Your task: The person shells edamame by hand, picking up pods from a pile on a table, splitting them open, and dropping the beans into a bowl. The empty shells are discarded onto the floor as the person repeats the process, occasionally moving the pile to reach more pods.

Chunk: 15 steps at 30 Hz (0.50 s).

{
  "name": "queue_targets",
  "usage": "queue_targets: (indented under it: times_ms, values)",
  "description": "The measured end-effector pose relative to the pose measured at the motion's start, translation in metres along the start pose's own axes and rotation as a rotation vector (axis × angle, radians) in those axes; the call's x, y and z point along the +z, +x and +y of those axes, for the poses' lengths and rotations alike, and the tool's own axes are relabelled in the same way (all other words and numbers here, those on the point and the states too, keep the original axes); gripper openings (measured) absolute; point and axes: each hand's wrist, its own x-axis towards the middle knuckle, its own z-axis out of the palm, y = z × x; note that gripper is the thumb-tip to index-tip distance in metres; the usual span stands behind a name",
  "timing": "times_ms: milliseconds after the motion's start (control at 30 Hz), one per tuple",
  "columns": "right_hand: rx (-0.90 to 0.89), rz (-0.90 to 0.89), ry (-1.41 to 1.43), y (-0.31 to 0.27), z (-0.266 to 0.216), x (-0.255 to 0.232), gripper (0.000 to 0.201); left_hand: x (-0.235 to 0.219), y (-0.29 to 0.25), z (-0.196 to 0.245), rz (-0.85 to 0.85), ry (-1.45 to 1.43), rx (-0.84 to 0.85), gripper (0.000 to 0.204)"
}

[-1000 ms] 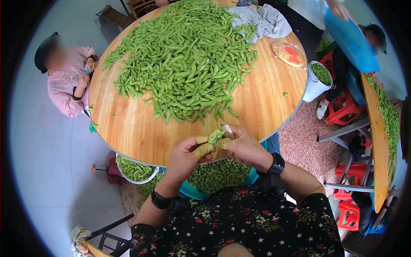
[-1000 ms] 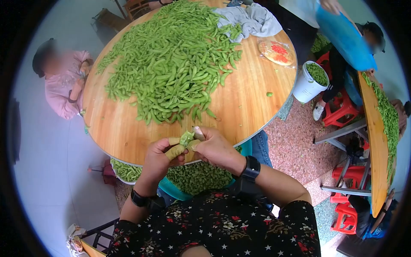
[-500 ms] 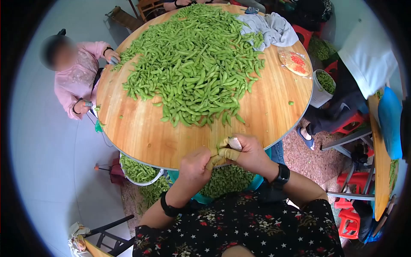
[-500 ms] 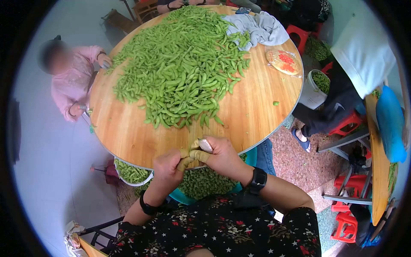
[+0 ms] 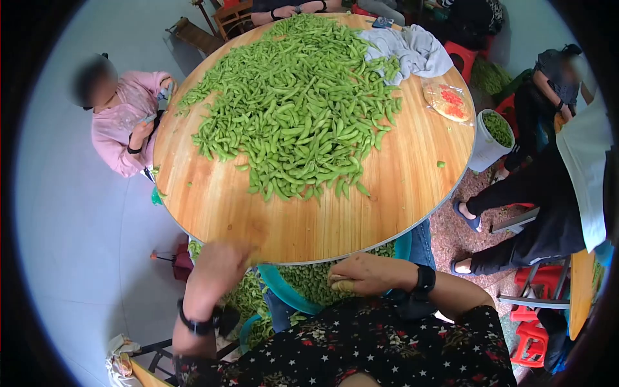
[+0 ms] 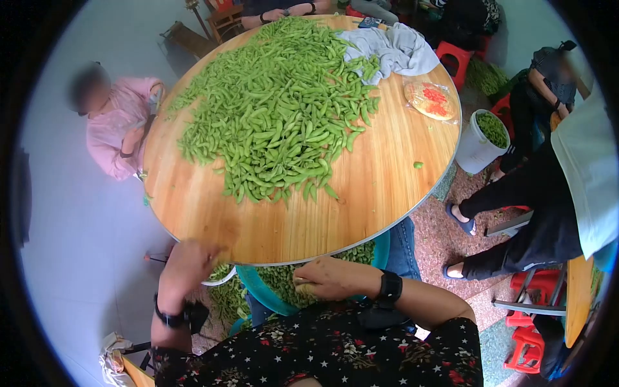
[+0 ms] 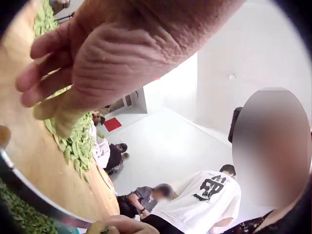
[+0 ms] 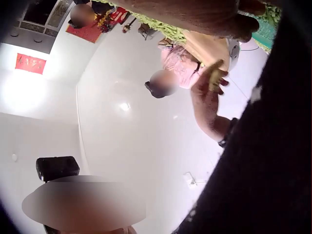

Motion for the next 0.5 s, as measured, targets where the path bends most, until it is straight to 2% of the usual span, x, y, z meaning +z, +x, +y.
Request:
queue_targets:
  times_ms: [33, 67, 100, 167, 233, 300, 333, 367, 400, 467, 500]
  values:
    - [0.08, 0.009, 0.057, 0.002, -0.004, -0.001, 0.023, 0.004, 0.023, -0.009, 0.124, -0.054, 0.086, 0.016]
    - [0.161, 0.02, 0.114, 0.003, -0.007, -0.003, 0.025, 0.01, 0.053, -0.014, 0.319, -0.069, 0.198, 0.018]
    - [0.163, 0.026, 0.106, 0.001, -0.009, -0.005, 0.025, 0.013, 0.085, -0.014, 0.512, -0.086, 0.312, 0.02]
    - [0.19, 0.096, 0.224, -0.003, -0.012, -0.01, 0.029, 0.004, 0.146, -0.002, 0.535, -0.189, 0.324, 0.022]
    - [0.19, 0.115, 0.204, -0.007, -0.009, -0.01, 0.029, 0.012, 0.199, 0.001, 0.609, -0.183, 0.367, 0.021]
    - [0.185, 0.118, 0.189, -0.014, -0.008, -0.008, 0.03, 0.02, 0.226, 0.001, 0.47, -0.068, 0.304, 0.018]
    - [0.182, 0.157, 0.226, -0.018, -0.011, -0.011, 0.03, 0.023, 0.234, 0.003, 0.478, -0.071, 0.288, 0.018]
    - [0.171, 0.185, 0.26, -0.02, -0.013, -0.013, 0.03, 0.027, 0.238, 0.003, 0.414, -0.042, 0.244, 0.018]
    - [0.15, 0.145, 0.255, -0.022, -0.015, -0.014, 0.03, 0.029, 0.238, 0.001, 0.346, -0.013, 0.185, 0.018]
    - [0.403, 0.172, 0.468, -0.025, -0.02, -0.018, 0.029, 0.029, 0.233, 0.003, 0.254, 0.058, 0.087, 0.02]
    - [0.399, 0.197, 0.493, -0.023, -0.026, -0.019, 0.029, 0.021, 0.216, 0.01, 0.313, 0.084, 0.083, 0.018]
